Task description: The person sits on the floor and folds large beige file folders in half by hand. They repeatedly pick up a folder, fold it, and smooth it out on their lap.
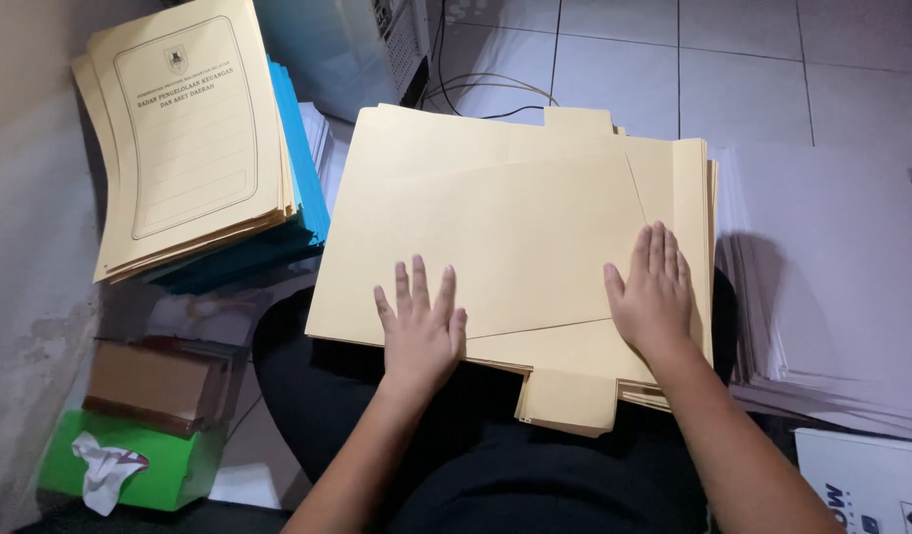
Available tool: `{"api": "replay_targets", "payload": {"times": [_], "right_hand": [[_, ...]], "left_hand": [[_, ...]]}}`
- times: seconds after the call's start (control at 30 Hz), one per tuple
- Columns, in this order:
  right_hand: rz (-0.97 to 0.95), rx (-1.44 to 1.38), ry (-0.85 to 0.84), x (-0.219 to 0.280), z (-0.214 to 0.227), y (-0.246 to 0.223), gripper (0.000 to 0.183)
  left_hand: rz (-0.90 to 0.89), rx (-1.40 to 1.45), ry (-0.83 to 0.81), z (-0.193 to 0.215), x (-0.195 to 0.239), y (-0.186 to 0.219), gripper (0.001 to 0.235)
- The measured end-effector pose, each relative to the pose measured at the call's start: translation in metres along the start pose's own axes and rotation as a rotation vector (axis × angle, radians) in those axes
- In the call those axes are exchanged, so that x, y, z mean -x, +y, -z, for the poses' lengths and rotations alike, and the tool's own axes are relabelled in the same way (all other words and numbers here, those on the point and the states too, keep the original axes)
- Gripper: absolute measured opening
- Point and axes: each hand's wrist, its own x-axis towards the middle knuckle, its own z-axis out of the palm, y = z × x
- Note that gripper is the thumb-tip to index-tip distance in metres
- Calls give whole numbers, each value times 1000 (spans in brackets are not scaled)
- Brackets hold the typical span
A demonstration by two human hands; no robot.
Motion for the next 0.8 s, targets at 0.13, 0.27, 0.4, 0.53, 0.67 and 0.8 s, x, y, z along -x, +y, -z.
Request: {"api": "replay_targets", "payload": {"times": [0.13,0.27,0.4,0.53,0.67,0.8], "right_hand": [[-35,55,91,39,-14,0,77],[-63,144,100,45,-23,8,81],[-70,12,94,36,2,9,79],[-135,-271,70,20,9,23,81],[-283,-665,-40,12,12,48,77],[-277,-666,-64,4,-13,86,49]], "left_hand": [[-83,-30,-73,-10,16,-1,60],[-78,-28,-133,0,19,3,60],[-76,-27,-141,4,21,4,61],[-93,-40,-168,6,25,-1,65],[-86,-70,-275,23,29,-1,77],[-87,-141,-349,38,36,-1,94]]}}
